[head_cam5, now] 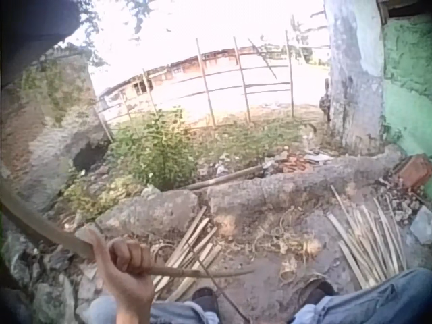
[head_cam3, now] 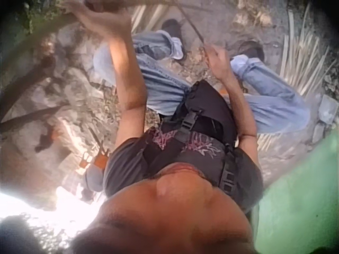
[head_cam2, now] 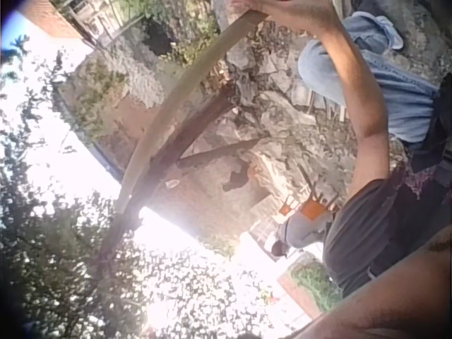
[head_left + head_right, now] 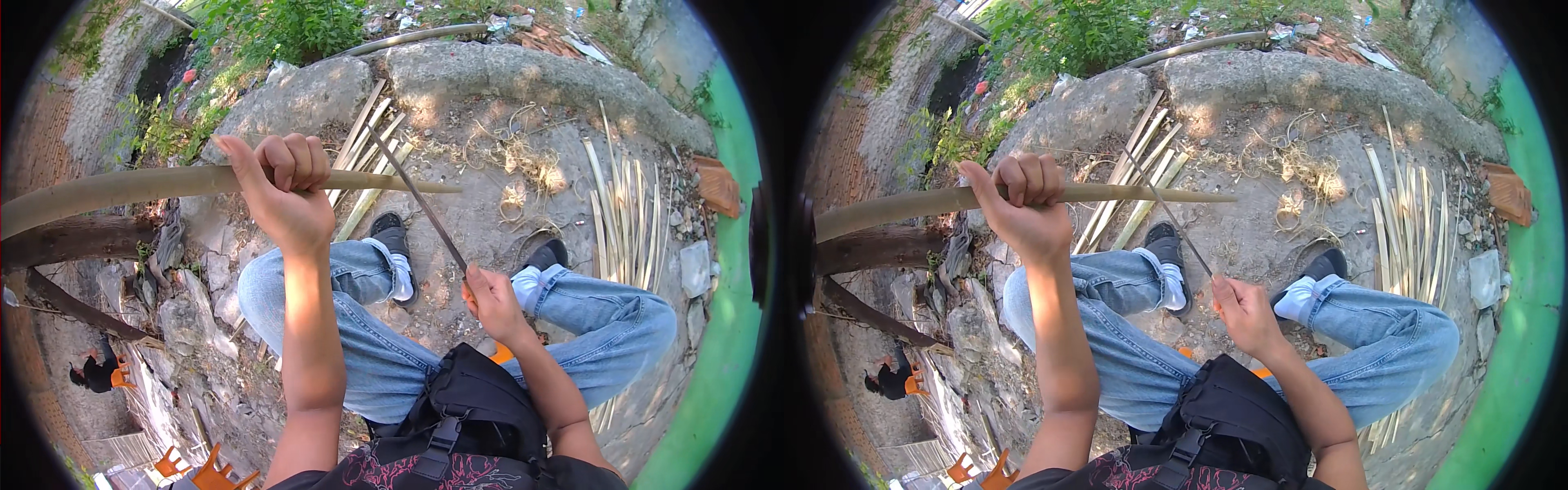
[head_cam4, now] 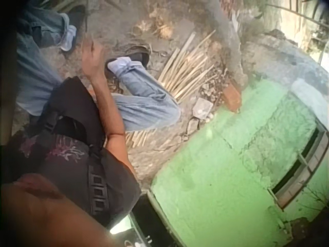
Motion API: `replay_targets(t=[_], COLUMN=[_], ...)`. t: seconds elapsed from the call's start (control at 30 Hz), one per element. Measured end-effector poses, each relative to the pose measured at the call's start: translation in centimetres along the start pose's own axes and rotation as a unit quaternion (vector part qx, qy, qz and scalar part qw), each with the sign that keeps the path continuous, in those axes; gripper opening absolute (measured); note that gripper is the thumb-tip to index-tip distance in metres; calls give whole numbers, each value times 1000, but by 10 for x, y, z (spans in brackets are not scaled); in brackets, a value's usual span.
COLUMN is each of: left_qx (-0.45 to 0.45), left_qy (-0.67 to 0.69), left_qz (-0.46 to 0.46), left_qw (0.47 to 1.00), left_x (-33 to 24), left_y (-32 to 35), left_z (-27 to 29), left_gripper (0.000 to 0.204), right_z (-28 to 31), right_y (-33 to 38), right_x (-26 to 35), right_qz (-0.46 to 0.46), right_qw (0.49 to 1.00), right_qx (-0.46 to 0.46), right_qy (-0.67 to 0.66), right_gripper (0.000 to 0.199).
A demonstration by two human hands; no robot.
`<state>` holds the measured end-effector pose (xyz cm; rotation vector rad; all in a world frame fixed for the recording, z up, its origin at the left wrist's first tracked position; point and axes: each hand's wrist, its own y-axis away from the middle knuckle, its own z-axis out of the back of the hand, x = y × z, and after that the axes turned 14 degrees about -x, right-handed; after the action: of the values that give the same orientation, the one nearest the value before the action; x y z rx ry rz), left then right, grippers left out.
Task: The person strips layers from a length of bamboo using a knife.
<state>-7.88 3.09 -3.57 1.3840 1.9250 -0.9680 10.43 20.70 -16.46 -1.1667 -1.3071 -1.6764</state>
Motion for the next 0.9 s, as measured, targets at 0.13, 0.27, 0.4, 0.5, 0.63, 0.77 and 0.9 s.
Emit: replay_targets(t=[0.13, 0.27, 0.4, 0.5, 0.63, 0.77, 0.9], left_qx=[18, 31, 43, 36, 17, 33, 57], left_qy=[-10, -7, -2, 0, 0, 1, -23], left_qz=[-2, -1, 0, -16, -20, -39, -29], left_qw=[1000, 999, 999, 999, 1000, 999, 998], left_x=[1, 2, 2, 5, 3, 5, 5], left_y=[1, 1, 6, 6, 8, 9, 10], left_z=[4, 5, 1, 3, 4, -2, 4], left_gripper=[61, 61, 61, 61, 60, 60, 61], right_z=[-2, -6, -8, -10, -12, -9, -7], right_y=[12, 19, 26, 15, 26, 15, 27], right_x=[21, 32, 50, 37, 50, 37, 44], right_qz=[5, 25, 51, 36, 52, 32, 31], right_qw=[1000, 999, 998, 999, 997, 998, 999], right_qx=[6, 7, 17, 5, -12, -25, -17], right_qy=[10, 28, 29, 27, 47, 52, 41], right_gripper=[53, 49, 47, 47, 48, 50, 50])
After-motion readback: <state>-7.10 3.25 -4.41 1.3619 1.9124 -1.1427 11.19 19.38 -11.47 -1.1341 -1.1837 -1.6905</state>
